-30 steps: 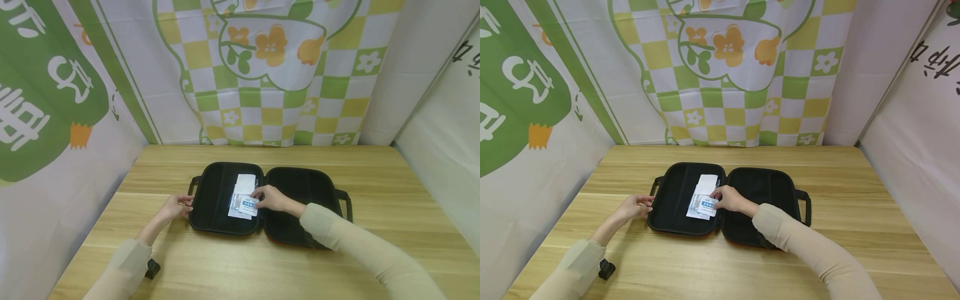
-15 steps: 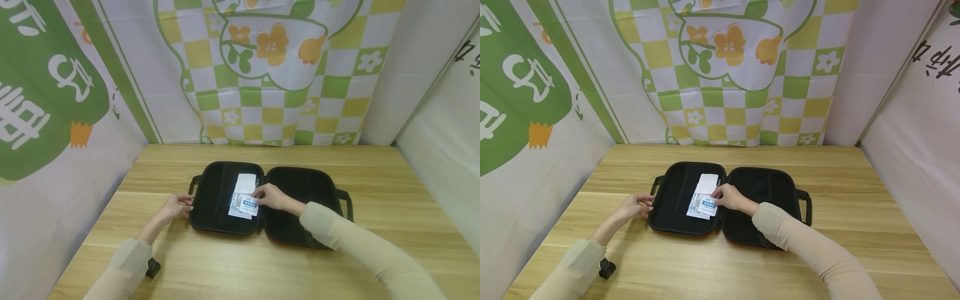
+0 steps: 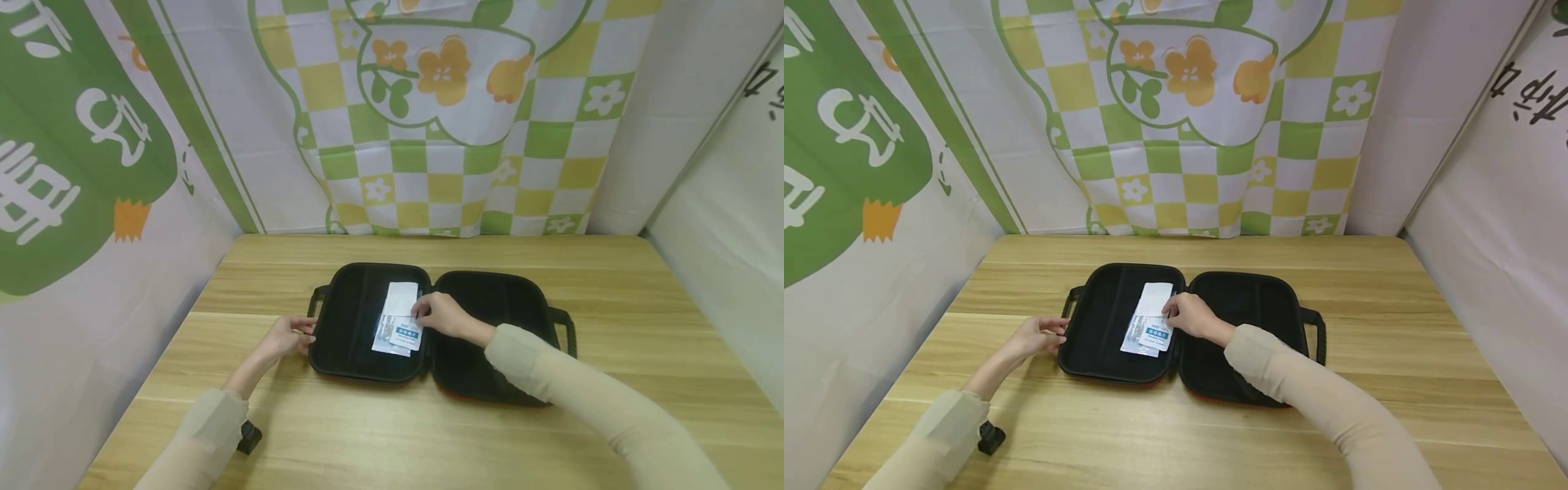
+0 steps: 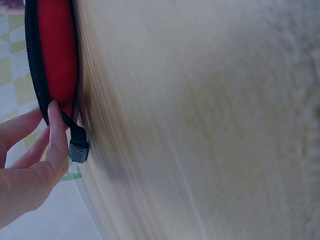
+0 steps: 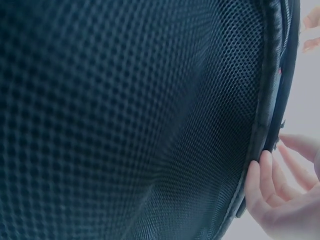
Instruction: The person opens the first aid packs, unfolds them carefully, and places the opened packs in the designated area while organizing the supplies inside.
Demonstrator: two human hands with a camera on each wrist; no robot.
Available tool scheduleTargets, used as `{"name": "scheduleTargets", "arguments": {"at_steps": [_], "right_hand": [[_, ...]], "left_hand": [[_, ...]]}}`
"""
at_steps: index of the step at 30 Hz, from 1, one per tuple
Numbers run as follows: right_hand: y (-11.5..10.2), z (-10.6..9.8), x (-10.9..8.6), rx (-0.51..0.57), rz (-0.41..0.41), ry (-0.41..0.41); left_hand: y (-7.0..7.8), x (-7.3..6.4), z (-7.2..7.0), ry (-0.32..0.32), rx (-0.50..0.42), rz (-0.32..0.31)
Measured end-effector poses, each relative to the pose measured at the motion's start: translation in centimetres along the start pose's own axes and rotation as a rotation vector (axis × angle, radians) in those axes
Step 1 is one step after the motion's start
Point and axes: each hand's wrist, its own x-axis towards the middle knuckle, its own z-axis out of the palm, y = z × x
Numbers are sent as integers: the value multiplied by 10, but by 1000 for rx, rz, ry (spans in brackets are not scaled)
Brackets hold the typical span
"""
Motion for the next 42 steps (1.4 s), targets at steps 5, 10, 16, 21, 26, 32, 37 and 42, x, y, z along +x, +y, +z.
{"name": "scheduleTargets", "arguments": {"at_steps": [5,10,16,21,26,32,37,42], "right_hand": [[1,0,4,-87,-43,26],[4,0,8,-158,-99,-12],[3,1,13,-192,-81,-74],[2,1,16,-202,-70,-80],[3,3,16,-212,-59,-69],[3,3,15,-233,-68,-32],[3,3,14,-248,-65,-21],[2,6,14,-295,-57,-11]], "left_hand": [[0,0,0,6,1,-6],[0,0,-1,1,2,-4],[0,-1,-1,-11,8,4],[0,-1,-2,-17,5,15],[0,-1,-1,-10,2,16],[-2,0,-1,-2,-12,20],[-3,0,-1,-2,-25,28],[-4,-1,0,-8,-22,39]]}}
